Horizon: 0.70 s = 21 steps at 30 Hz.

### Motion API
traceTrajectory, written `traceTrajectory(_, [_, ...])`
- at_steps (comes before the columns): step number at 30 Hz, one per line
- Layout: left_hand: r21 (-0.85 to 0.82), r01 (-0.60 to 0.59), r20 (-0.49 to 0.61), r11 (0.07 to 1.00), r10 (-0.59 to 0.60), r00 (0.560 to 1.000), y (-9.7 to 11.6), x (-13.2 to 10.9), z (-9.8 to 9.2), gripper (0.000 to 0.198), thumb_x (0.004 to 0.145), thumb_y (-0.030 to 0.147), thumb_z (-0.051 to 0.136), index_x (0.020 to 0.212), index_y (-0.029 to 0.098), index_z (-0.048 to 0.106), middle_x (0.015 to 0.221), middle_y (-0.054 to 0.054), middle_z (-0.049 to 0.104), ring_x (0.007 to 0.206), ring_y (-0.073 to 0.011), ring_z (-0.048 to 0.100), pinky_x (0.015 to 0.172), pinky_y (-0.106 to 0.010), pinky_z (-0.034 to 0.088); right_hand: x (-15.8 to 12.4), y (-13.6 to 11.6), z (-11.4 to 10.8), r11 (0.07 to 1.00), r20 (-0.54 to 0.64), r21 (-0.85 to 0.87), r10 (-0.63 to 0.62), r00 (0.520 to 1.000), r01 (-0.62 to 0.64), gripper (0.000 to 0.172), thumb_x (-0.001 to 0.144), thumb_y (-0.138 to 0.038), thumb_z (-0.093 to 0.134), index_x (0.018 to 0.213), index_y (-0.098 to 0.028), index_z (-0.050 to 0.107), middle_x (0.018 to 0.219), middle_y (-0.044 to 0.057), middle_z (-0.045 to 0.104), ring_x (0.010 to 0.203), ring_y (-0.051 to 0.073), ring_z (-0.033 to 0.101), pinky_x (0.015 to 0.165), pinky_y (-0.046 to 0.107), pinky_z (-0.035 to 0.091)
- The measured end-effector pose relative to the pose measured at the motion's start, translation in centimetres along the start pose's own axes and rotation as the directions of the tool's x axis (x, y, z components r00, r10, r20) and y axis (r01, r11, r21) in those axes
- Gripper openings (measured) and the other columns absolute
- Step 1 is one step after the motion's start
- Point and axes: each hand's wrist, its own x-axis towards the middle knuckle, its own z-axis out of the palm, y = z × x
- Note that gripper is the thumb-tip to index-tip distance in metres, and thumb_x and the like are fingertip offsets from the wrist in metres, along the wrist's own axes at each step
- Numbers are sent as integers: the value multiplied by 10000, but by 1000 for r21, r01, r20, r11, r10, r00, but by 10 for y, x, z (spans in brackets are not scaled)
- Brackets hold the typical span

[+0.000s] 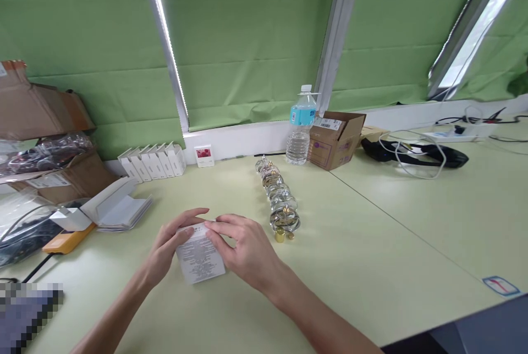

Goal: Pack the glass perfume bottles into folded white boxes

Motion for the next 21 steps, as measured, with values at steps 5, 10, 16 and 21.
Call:
traceTrajectory(5, [-23,85,23,996,-84,996,-5,0,-3,412,945,451,473,1291,253,581,1119,-54,718,935,-229,658,785,-306,485,0,0,0,1000,27,-7,17,999,-17,281,994,-295,514,1212,-303,691,1063,9,727,908,163,675,813,292,543])
traceTrajectory(10, [-51,62,45,997,-59,997,-14,2,-4,504,887,538,552,1272,218,608,1168,-85,702,988,-259,659,822,-342,509,-1,1,1,998,42,-40,44,998,-42,321,998,-291,487,1280,-307,639,1126,15,724,971,184,675,804,305,556])
traceTrajectory(16, [16,136,-6,991,-136,991,-8,5,-4,385,858,473,635,1089,176,716,919,-56,752,782,-206,678,671,-282,509,-3,9,7,973,65,-85,220,973,-215,434,972,-333,489,1389,-221,522,1178,76,699,919,207,694,736,325,582])
traceTrajectory(21, [94,150,-206,984,-128,970,-15,7,-4,407,846,489,638,1086,175,735,914,-50,771,777,-215,688,652,-283,526,-5,2,10,962,170,-102,267,949,-253,538,961,-409,505,1461,-233,417,1264,85,652,1060,246,654,831,366,564])
